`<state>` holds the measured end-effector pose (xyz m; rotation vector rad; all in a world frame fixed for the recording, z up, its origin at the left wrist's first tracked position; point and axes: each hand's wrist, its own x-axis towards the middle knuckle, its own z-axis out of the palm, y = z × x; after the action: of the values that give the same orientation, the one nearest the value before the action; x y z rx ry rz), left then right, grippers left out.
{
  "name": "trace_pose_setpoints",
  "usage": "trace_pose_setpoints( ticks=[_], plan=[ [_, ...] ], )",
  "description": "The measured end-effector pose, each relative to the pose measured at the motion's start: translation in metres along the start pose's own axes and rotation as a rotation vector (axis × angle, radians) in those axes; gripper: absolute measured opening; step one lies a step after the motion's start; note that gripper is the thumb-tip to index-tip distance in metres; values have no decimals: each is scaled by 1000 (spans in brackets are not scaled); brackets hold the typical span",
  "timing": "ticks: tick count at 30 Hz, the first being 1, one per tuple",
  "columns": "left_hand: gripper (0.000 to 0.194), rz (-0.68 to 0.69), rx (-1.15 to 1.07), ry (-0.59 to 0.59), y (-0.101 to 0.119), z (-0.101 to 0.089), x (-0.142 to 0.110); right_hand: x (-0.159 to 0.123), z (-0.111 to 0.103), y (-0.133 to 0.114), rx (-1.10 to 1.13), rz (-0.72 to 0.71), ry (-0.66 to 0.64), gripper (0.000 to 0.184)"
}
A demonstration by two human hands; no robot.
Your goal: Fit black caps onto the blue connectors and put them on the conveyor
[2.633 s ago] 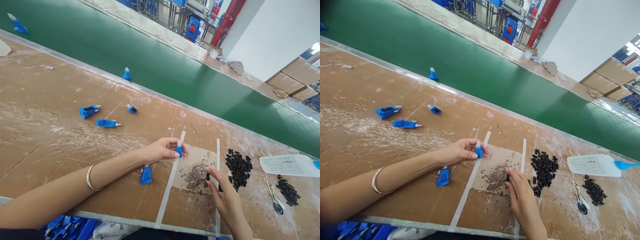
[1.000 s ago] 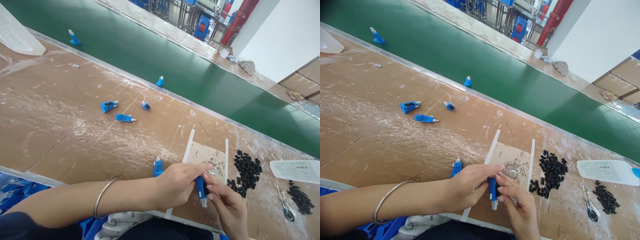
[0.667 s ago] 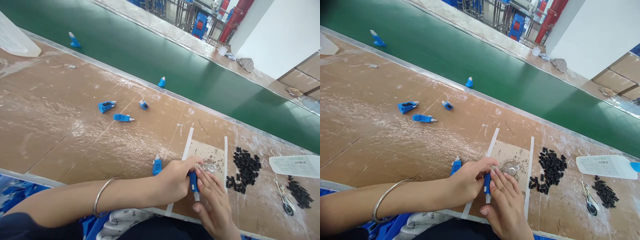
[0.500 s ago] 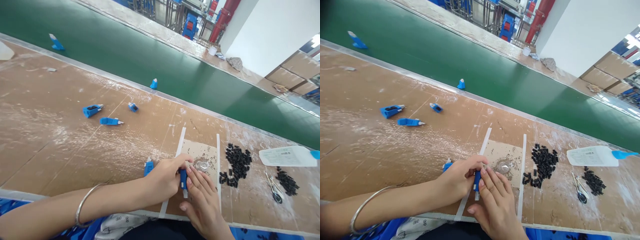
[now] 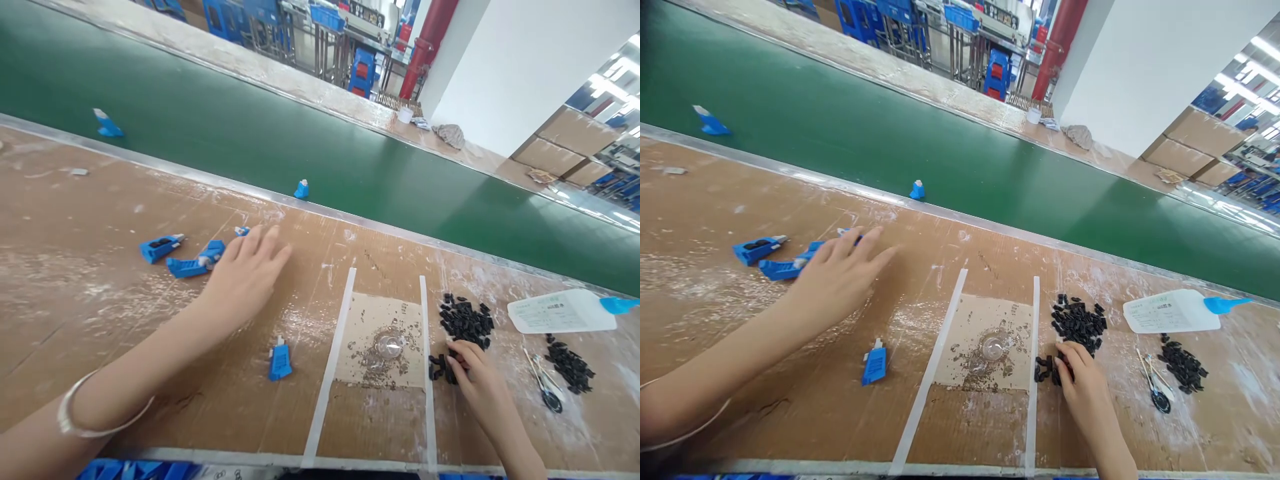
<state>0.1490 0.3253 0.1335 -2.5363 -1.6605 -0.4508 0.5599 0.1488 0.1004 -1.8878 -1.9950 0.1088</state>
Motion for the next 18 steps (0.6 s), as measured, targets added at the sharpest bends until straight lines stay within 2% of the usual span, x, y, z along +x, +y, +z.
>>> trace_pose_setpoints(
  ticks=[2,5,6,8,11,14,18],
  plan=[
    [47,-66,-118,-28,1,15,25,1,6,3,-2,-11,-23,24],
    [56,-288,-265,-18,1,42,81,4,15,5,-7,-40,-34,25],
    [61,-435,-353,32,-1,50,100,5,17,6,-8,-55,-42,26],
    [66,-566,-403,110,-7,64,135,6,19,9,-14,-84,-56,28],
    [48,-593,-477,150,-17,76,170,6,18,12,-31,-103,-56,27],
    [22,-559,-588,156,-22,80,179,3,19,15,-34,-113,-40,25],
    [17,-503,-750,175,-11,79,154,-3,23,16,-14,-127,-12,23]
  ],
)
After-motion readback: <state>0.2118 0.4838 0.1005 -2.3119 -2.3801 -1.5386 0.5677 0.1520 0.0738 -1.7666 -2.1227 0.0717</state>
